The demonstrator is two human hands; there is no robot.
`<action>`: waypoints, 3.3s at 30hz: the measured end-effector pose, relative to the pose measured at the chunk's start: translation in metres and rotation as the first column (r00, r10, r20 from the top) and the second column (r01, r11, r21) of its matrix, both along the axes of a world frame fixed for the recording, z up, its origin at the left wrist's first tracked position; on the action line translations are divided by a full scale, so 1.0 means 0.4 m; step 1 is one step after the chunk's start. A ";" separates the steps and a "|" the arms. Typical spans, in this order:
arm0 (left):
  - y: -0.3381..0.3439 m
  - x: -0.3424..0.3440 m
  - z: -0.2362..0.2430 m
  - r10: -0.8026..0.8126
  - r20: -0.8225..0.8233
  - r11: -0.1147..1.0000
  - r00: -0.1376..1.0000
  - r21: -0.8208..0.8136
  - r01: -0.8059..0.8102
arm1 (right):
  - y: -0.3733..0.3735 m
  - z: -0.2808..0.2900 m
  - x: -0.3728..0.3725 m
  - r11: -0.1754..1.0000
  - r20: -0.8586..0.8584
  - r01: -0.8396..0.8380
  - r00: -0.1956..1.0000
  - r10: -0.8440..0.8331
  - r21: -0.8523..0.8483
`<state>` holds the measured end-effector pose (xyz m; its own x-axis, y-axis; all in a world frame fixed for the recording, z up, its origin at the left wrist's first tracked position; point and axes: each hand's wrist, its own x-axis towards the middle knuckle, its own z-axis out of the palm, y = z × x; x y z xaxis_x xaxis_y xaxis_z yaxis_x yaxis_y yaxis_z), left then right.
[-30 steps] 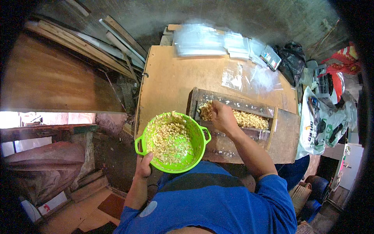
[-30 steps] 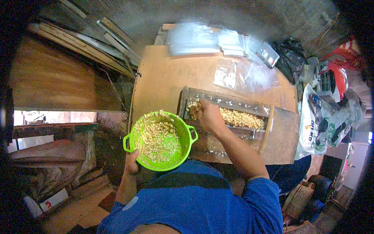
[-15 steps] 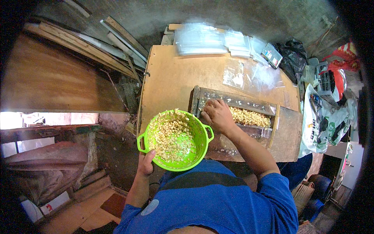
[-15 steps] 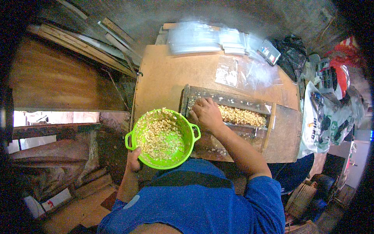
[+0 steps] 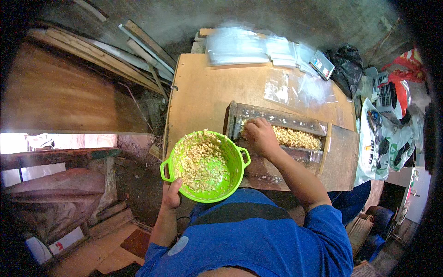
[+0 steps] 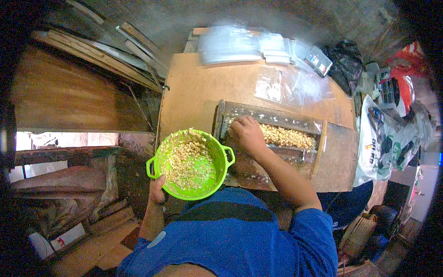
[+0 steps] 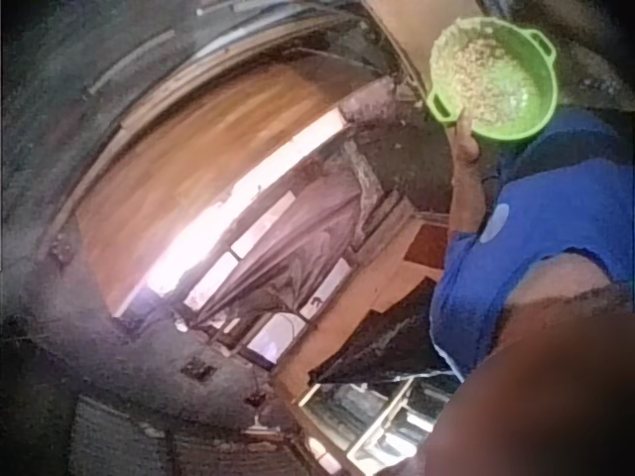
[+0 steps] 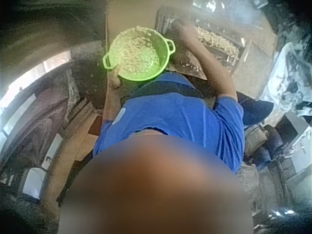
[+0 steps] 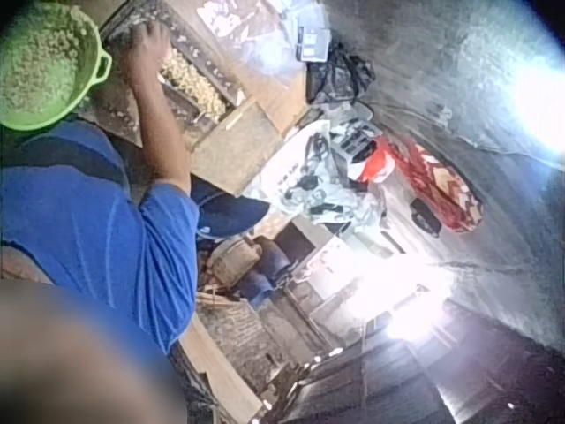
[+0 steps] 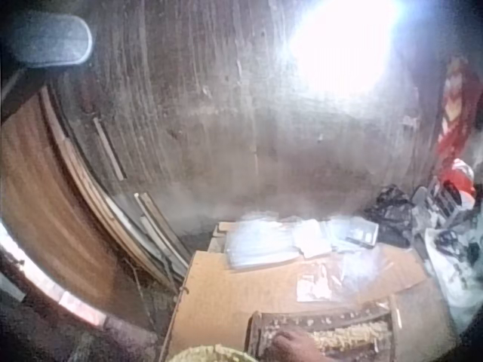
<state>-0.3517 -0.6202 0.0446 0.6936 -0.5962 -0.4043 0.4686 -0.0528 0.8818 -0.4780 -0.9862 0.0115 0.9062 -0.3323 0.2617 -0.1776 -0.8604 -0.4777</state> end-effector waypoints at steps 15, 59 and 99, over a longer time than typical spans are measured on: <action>-0.060 -0.011 0.076 -0.110 -0.031 0.986 0.993 0.121 0.113 | 0.313 0.145 0.022 0.900 -0.394 -0.294 0.823 0.409 0.321; -0.056 -0.046 0.059 -0.087 0.045 0.994 0.995 0.070 0.083 | -0.103 0.040 -0.150 0.996 -0.093 0.007 0.996 0.001 0.087; -0.136 -0.165 0.094 -0.048 0.089 0.998 0.995 0.036 0.045 | -0.242 0.049 -0.378 0.999 -0.050 -0.012 0.999 0.015 0.047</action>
